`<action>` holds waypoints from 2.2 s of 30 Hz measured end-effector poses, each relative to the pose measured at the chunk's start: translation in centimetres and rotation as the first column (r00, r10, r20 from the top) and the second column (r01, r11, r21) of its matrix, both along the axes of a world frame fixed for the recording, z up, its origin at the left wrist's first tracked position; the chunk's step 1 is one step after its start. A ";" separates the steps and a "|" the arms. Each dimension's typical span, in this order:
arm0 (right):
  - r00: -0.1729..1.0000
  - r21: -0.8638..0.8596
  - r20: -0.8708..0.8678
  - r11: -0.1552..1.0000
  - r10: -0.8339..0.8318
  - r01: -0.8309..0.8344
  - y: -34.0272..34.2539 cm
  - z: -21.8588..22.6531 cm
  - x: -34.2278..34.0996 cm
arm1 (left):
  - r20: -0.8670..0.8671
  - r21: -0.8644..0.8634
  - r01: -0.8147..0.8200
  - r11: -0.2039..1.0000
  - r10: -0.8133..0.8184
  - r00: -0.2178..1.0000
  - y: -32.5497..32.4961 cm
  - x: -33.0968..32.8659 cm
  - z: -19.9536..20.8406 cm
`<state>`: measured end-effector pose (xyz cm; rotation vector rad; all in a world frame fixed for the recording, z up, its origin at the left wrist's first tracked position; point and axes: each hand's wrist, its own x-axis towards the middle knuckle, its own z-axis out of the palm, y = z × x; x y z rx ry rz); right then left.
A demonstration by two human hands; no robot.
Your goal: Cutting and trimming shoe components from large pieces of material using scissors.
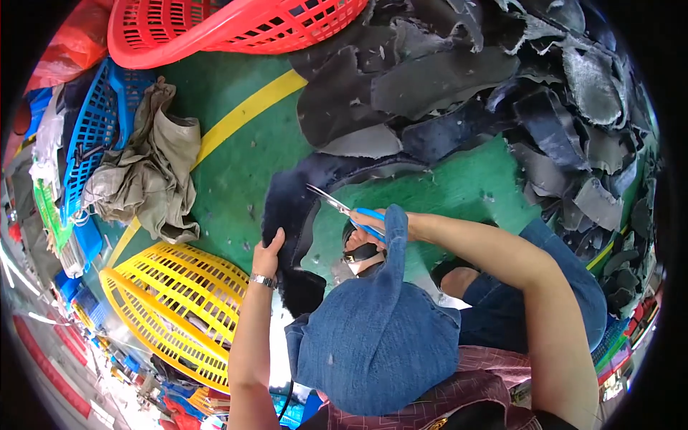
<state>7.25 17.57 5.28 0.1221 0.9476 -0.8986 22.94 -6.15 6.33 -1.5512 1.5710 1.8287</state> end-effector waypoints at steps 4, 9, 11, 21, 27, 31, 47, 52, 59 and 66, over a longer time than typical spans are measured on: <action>0.992 -0.218 -0.033 0.970 -0.120 0.110 1.6 0.5 1.2 | 0.041 0.024 -0.031 0.999 0.030 0.999 -0.4 0.4 0.1; 0.994 -0.156 -0.041 0.983 -0.102 0.094 1.1 -2.0 2.6 | 0.051 0.038 -0.009 0.999 0.007 0.999 -0.3 0.6 0.1; 0.995 -0.124 -0.066 0.990 -0.074 0.066 0.3 -0.7 1.7 | 0.066 0.051 -0.016 0.999 0.013 0.998 -0.1 1.1 0.2; 0.910 0.109 -0.411 0.994 0.058 -0.014 12.5 -0.1 -0.3 | -0.173 0.103 0.784 0.613 -0.765 0.621 4.1 -9.1 4.3; 0.789 0.285 -0.601 0.888 -0.127 0.360 17.6 -0.4 -3.4 | 0.098 -0.845 0.535 -0.002 -0.984 0.151 9.8 -18.8 -8.1; 0.767 0.295 -0.637 0.897 -0.071 0.328 20.2 0.8 -3.8 | 0.243 -0.711 0.675 -0.195 -0.970 -0.025 11.2 -19.6 -7.0; 0.843 0.035 -0.527 0.994 0.106 -0.103 10.3 -0.8 -1.3 | -0.263 0.233 0.460 0.857 -0.400 0.878 1.9 -9.4 0.5; 0.688 0.155 -0.683 0.969 0.245 -0.191 9.4 0.0 -2.8 | -0.275 0.216 0.363 0.906 -0.300 0.913 2.7 -9.1 0.9; 0.724 0.079 -0.646 0.964 0.243 -0.253 11.9 0.3 -1.1 | 0.035 0.082 0.822 0.563 -0.826 0.562 1.3 -11.7 5.9; 0.912 -0.026 -0.410 1.000 0.005 -0.017 10.2 0.6 -0.7 | -0.114 0.123 0.654 0.747 -0.644 0.757 1.5 -12.4 5.9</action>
